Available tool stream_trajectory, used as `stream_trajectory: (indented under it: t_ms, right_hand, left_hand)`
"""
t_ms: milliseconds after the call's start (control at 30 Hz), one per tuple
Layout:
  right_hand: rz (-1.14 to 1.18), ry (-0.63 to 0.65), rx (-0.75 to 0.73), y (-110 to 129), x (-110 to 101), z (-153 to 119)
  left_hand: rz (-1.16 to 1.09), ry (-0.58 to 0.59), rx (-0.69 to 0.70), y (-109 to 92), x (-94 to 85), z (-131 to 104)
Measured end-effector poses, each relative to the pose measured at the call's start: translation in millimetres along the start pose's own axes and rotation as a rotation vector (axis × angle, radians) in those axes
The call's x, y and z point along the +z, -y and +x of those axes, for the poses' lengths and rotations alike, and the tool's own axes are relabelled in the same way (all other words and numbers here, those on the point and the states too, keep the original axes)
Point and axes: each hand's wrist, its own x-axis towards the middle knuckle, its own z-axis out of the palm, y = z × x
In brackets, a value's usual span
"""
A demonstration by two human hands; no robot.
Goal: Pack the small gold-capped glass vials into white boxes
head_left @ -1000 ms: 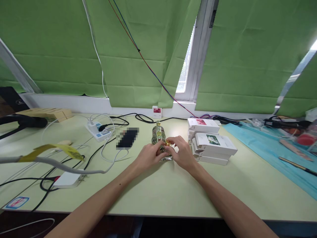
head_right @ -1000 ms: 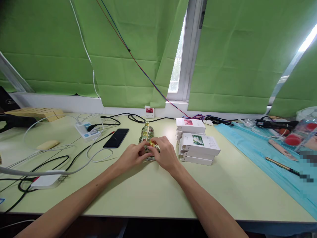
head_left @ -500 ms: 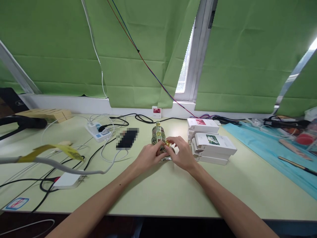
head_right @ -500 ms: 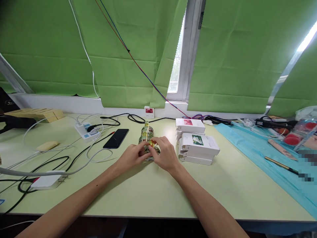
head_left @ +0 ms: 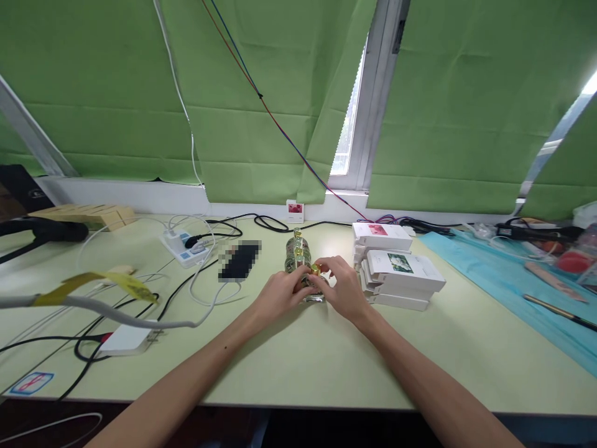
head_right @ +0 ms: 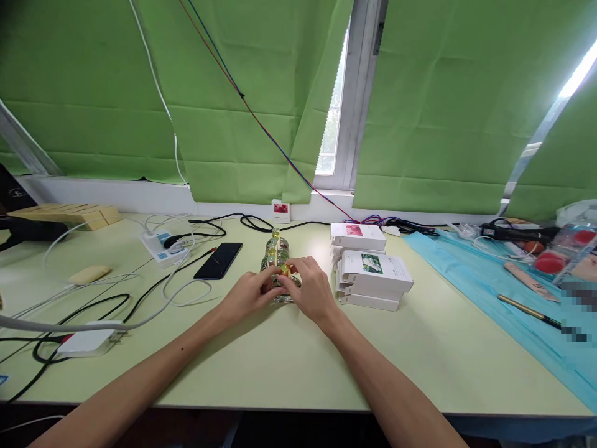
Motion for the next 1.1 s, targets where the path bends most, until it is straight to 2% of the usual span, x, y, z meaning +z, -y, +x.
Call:
stream_trajectory:
  t_ms: [500,967,1100]
  right_hand:
    - [0.065,0.023,-0.038,-3.5,1.0,-0.6]
    - [0.009,0.017,0.064,0.8,2.7,-0.3]
    - [0.043,0.028,0.032,3.0,0.8,-1.7]
  left_hand:
    - [-0.021,-0.002,0.001,-1.8,-0.7,-1.2]
    - [-0.015,-0.005,-0.002,2.0,1.6,-1.0]
    - [-0.004,-0.010,0.001,0.6,1.3,-1.0]
